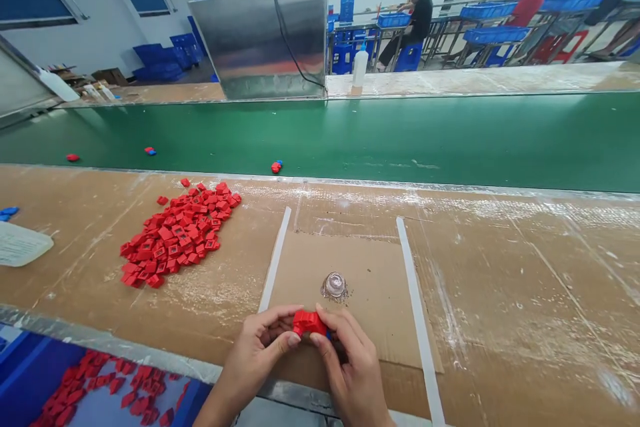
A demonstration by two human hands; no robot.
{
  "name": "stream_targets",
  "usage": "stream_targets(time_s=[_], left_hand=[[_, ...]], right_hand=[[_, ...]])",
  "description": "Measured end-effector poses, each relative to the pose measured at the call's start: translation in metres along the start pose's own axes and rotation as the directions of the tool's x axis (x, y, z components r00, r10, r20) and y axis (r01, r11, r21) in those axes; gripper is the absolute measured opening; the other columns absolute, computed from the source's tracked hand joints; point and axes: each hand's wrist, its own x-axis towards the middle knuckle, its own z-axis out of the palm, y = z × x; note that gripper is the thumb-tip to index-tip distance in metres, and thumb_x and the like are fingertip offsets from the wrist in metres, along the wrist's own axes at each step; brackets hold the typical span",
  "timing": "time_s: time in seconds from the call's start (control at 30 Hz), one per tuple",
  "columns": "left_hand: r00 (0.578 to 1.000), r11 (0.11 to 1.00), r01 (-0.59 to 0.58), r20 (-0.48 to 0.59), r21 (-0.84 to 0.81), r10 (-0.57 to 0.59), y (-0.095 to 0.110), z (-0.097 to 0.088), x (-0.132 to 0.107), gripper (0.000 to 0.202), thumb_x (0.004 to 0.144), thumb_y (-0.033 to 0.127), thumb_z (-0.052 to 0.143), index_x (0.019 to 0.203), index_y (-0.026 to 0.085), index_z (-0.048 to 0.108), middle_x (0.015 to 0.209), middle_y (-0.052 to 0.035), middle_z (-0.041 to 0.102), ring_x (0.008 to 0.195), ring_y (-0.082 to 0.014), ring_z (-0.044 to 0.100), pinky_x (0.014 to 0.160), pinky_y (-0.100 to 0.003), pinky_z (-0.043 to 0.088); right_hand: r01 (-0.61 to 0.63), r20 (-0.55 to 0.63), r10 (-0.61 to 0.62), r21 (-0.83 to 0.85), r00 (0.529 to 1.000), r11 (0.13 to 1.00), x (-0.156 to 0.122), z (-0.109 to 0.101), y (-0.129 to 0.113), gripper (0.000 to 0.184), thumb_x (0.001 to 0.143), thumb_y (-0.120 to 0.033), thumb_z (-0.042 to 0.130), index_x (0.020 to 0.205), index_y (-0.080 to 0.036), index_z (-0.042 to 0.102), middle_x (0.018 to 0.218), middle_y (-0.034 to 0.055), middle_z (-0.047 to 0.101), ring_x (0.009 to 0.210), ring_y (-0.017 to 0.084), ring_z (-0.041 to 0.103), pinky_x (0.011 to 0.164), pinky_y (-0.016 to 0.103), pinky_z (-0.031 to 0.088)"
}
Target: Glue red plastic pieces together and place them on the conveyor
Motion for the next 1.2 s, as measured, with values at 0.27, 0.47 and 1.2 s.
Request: stream_targets(time_s=[0.27,0.47,1.2], left_hand=[[0.995,0.998,0.061,0.079,-0.024,-0.059,-0.004,-0.006,0.007,0.034,0.079,0.042,0.073,0.099,0.014,0.068,0.065,0.0022,0.058,0.055,-0.0098,0.049,0.053,-0.02,0.04],[0.983,0.963,-0.042,0.183,0.267,-0.008,-0.013,-0.017,0.009,0.041,0.085,0.055,0.058,0.086,0.014,0.065,0.063,0.0012,0.049,0.058,-0.0125,0.045,0.055,-0.023,0.034],[0.963,0.994,0.095,0.247,0.046,-0.104,0.011,-0.025,0.005,0.051,0.081,0.041,0.069,0.123,0.018,0.055,0.077,0.0016,0.058,0.063,-0.0123,0.054,0.055,-0.021,0.041]], right_hand=[[0.072,0.059,-0.074,0.03,0.995,0.997,0.007,0.002,0.008,0.026,0.096,-0.021,0.057,0.122,-0.026,0.062,0.091,0.0043,0.064,0.08,0.018,0.064,0.07,0.023,0.054],[0.153,0.13,-0.15,-0.009,0.98,0.988,0.009,0.003,0.015,0.02,0.099,-0.025,0.053,0.117,-0.026,0.062,0.085,0.0025,0.061,0.073,0.015,0.063,0.067,0.02,0.054],[0.026,0.064,-0.016,-0.151,0.998,0.988,-0.011,-0.037,0.003,0.023,0.094,-0.036,0.062,0.115,-0.027,0.066,0.095,0.0063,0.07,0.084,0.021,0.068,0.07,0.025,0.058]])
